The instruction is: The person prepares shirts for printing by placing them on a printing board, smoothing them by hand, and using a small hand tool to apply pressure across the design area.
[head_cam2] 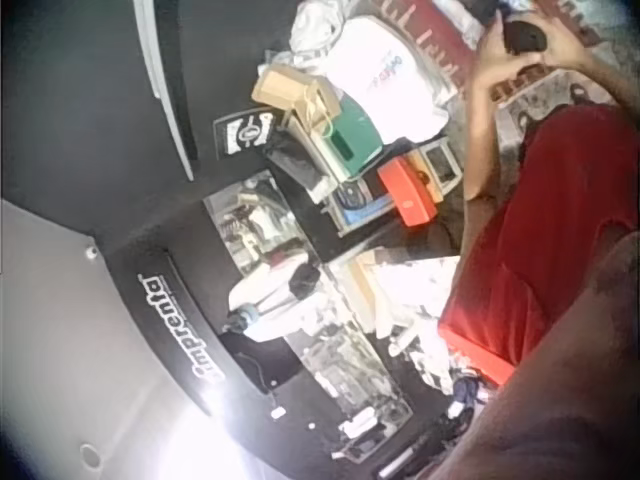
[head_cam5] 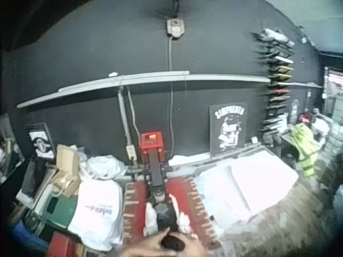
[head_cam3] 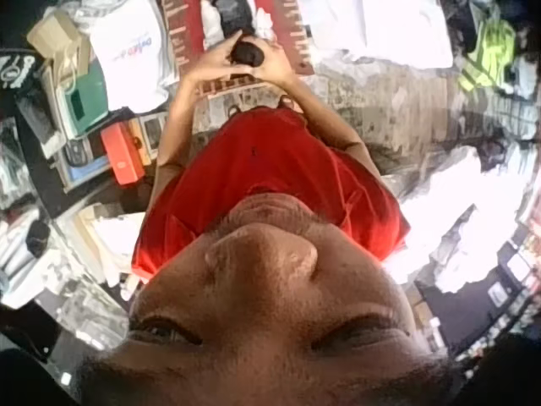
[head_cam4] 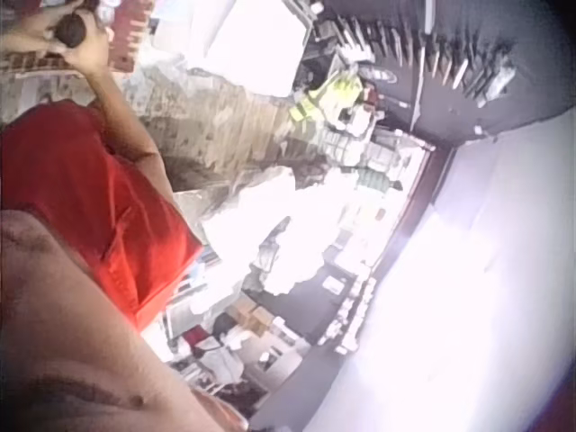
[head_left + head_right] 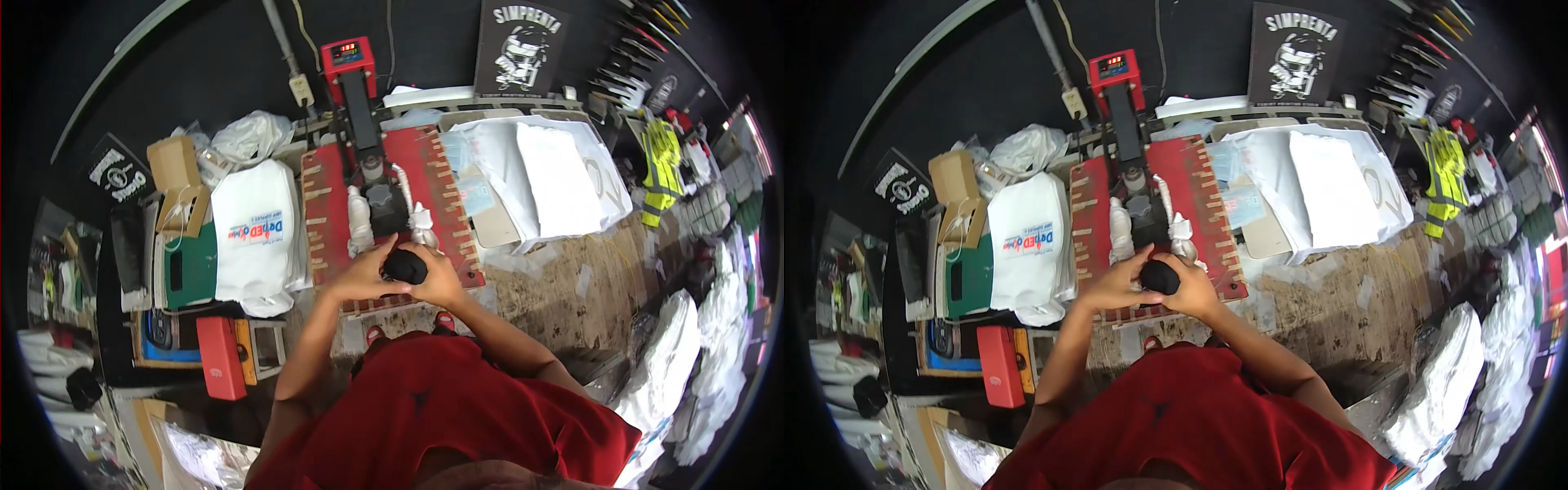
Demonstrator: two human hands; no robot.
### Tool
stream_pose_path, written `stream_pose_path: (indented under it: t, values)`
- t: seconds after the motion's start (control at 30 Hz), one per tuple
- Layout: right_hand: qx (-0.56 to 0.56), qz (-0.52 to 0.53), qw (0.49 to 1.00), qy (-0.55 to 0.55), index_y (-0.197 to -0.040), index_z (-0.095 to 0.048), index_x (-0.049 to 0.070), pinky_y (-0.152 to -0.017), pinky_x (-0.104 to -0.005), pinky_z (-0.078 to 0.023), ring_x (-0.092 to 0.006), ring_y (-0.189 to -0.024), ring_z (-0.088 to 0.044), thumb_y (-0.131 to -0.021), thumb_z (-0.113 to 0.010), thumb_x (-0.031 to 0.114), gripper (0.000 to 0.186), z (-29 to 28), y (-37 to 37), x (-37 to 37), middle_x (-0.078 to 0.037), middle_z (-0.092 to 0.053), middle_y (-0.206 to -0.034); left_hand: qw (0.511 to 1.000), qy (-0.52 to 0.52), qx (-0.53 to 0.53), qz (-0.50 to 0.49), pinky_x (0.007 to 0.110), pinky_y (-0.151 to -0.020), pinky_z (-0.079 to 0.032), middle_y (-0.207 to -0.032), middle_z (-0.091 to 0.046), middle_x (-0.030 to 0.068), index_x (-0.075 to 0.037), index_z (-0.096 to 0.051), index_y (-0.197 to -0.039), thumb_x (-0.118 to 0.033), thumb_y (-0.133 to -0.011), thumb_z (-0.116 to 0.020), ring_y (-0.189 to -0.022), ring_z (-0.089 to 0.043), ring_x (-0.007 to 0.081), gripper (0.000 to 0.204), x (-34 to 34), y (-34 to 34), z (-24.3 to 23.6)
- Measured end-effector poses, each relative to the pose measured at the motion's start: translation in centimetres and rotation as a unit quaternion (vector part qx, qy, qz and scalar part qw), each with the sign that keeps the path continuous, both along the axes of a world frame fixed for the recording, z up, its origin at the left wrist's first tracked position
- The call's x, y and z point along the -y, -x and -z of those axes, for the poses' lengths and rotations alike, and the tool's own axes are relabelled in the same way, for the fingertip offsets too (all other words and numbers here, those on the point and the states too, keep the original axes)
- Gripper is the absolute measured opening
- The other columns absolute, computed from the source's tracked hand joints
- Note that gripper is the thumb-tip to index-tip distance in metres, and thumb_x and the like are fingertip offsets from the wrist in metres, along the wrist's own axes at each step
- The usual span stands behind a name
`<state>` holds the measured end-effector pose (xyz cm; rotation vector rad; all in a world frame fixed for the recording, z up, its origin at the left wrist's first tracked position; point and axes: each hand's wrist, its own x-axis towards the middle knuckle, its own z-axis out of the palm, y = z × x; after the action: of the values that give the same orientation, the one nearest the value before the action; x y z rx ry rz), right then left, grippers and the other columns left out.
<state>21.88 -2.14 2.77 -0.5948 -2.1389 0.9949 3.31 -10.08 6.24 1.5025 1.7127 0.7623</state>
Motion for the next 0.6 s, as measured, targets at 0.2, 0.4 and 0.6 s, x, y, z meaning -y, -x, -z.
stream_pose_path:
  t: [0.2,0.4,0.6]
  values:
    - [0.089,-0.104,0.987,-0.087,-0.118,-0.059,0.011,-0.08,-0.045,-0.057,-0.0369,-0.088,-0.068,-0.062,-0.085,0.026,0.063,4.5,2.3,-0.8,-0.016,-0.067,-0.101,0.946,-0.242,-0.094,-0.193,0.05,-0.113,-0.035,-0.147,-0.044,0.0239,0.0,-0.052,-0.133,-0.041,-0.087,-0.074,-0.134,-0.044,0.04,0.066,-5.8,3.6,2.8]
    - [0.097,-0.137,0.981,-0.101,-0.115,-0.059,0.006,-0.069,-0.0444,-0.056,-0.035,-0.076,-0.067,-0.062,-0.084,0.03,0.063,5.1,4.3,-1.6,-0.014,-0.066,-0.091,0.917,-0.193,-0.251,-0.241,0.057,-0.114,-0.029,-0.131,-0.052,0.0202,-0.003,-0.05,-0.138,-0.052,-0.096,-0.054,-0.124,-0.047,0.0386,0.064,-8.9,3.0,5.3]
    - [0.118,-0.119,0.979,-0.113,-0.117,-0.061,0.005,-0.066,-0.043,-0.055,-0.0335,-0.075,-0.066,-0.06,-0.083,0.042,0.071,6.0,4.3,-1.4,-0.014,-0.063,-0.088,0.906,-0.205,-0.224,-0.297,0.053,-0.106,-0.036,-0.133,-0.048,0.0233,-0.002,-0.049,-0.136,-0.043,-0.096,-0.06,-0.121,-0.046,0.0437,0.059,-8.6,3.4,5.9]
